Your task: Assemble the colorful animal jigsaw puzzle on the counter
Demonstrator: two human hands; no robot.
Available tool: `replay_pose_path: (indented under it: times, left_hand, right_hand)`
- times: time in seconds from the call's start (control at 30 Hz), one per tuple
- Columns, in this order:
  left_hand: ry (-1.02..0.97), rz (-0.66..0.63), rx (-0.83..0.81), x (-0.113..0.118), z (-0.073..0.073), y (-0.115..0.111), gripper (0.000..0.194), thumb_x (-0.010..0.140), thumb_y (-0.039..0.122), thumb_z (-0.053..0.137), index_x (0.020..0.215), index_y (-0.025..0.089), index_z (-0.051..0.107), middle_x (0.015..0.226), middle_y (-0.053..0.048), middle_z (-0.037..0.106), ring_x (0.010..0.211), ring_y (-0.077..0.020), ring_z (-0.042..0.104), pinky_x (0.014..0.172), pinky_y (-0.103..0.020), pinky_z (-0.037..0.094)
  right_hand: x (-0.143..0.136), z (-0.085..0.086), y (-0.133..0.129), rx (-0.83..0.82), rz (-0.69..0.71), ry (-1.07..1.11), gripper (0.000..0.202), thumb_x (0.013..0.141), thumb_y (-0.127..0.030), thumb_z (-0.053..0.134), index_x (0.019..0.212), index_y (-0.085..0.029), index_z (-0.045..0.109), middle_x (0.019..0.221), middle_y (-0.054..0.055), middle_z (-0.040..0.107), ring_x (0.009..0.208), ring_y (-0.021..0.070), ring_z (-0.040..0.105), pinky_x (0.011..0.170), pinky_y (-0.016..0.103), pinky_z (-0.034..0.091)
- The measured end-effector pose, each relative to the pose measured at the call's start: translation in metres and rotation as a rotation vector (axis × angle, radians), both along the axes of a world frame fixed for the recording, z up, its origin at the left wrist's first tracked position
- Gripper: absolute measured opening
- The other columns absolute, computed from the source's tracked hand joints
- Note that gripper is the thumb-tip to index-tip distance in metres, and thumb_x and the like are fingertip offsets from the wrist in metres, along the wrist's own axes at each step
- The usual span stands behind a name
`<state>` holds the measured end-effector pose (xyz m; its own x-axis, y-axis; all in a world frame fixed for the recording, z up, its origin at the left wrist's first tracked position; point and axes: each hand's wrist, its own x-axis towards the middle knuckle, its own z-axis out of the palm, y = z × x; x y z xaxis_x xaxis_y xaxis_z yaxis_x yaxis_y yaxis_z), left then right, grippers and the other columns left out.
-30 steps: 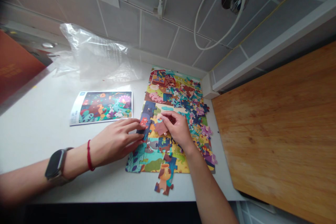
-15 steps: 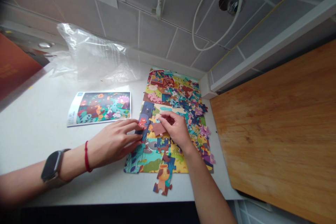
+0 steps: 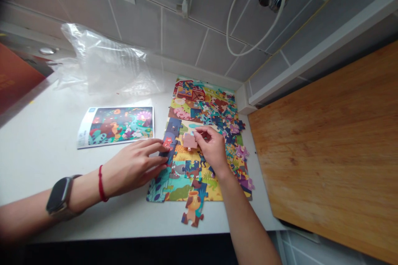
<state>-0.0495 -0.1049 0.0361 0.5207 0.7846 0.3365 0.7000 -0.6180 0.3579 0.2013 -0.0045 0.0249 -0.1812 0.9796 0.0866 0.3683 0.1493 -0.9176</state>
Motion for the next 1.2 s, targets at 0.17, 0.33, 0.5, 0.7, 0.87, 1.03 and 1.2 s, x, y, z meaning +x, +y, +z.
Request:
replay_pose_path:
  times: [0.17,0.33,0.5,0.7,0.87,1.03,1.2]
  left_hand:
    - [0.006,-0.014,0.008,0.000,0.000,0.000,0.024,0.104,0.026,0.058,0.099,0.019,0.080,0.114,-0.011,0.075,0.108,-0.0311,0.070,0.088,-0.048,0.063]
    - [0.006,-0.028,0.001,-0.001,0.000,0.000,0.023,0.104,0.025,0.059,0.101,0.018,0.080,0.115,-0.012,0.074,0.110,-0.0321,0.070,0.089,-0.050,0.063]
    - [0.005,-0.034,0.019,-0.002,0.000,0.000,0.023,0.104,0.024,0.058,0.101,0.018,0.080,0.115,-0.012,0.074,0.109,-0.0322,0.069,0.087,-0.050,0.063]
    - [0.006,-0.025,0.007,-0.003,-0.002,0.001,0.020,0.104,0.025,0.061,0.102,0.020,0.080,0.114,-0.011,0.074,0.110,-0.0314,0.068,0.088,-0.048,0.063]
    - [-0.003,-0.018,-0.009,-0.001,0.000,0.001,0.021,0.104,0.027,0.061,0.100,0.019,0.079,0.114,-0.011,0.075,0.109,-0.0304,0.068,0.088,-0.047,0.062]
    - [-0.015,-0.009,-0.019,0.000,0.001,0.002,0.022,0.104,0.028,0.061,0.096,0.019,0.079,0.113,-0.011,0.075,0.109,-0.0309,0.068,0.087,-0.048,0.062]
    - [-0.018,-0.017,-0.032,-0.001,0.001,0.001,0.023,0.105,0.027,0.060,0.096,0.018,0.079,0.114,-0.012,0.074,0.108,-0.0302,0.067,0.087,-0.047,0.062]
  right_hand:
    - [0.006,0.006,0.005,0.111,-0.100,-0.072,0.022,0.087,-0.041,0.077,0.097,-0.021,0.079,0.098,0.008,0.078,0.084,0.0235,0.074,0.072,0.034,0.061]
    - [0.013,0.019,0.004,0.234,-0.111,-0.147,0.020,0.093,-0.041,0.072,0.096,-0.023,0.080,0.104,0.009,0.079,0.098,0.0262,0.073,0.080,0.037,0.060]
    - [0.020,0.034,-0.003,0.104,0.201,-0.228,0.017,0.097,-0.039,0.072,0.100,-0.025,0.079,0.103,0.006,0.079,0.095,0.0233,0.073,0.085,0.036,0.059]
    - [0.025,0.052,-0.016,0.011,0.753,-0.565,0.042,0.084,-0.032,0.089,0.123,-0.025,0.074,0.115,0.007,0.067,0.112,0.0254,0.066,0.101,0.039,0.054]
    - [0.024,0.056,-0.025,0.026,0.770,-0.695,0.049,0.078,-0.021,0.091,0.122,-0.026,0.069,0.119,0.006,0.062,0.119,0.0273,0.062,0.104,0.041,0.052]
    - [0.021,0.053,-0.027,0.054,0.720,-0.707,0.037,0.084,-0.020,0.088,0.115,-0.025,0.070,0.116,0.006,0.063,0.113,0.0271,0.064,0.099,0.041,0.055]
    - [0.020,0.047,-0.023,0.127,0.666,-0.651,0.032,0.089,-0.023,0.083,0.119,-0.024,0.071,0.116,0.008,0.065,0.114,0.0282,0.064,0.101,0.044,0.055]
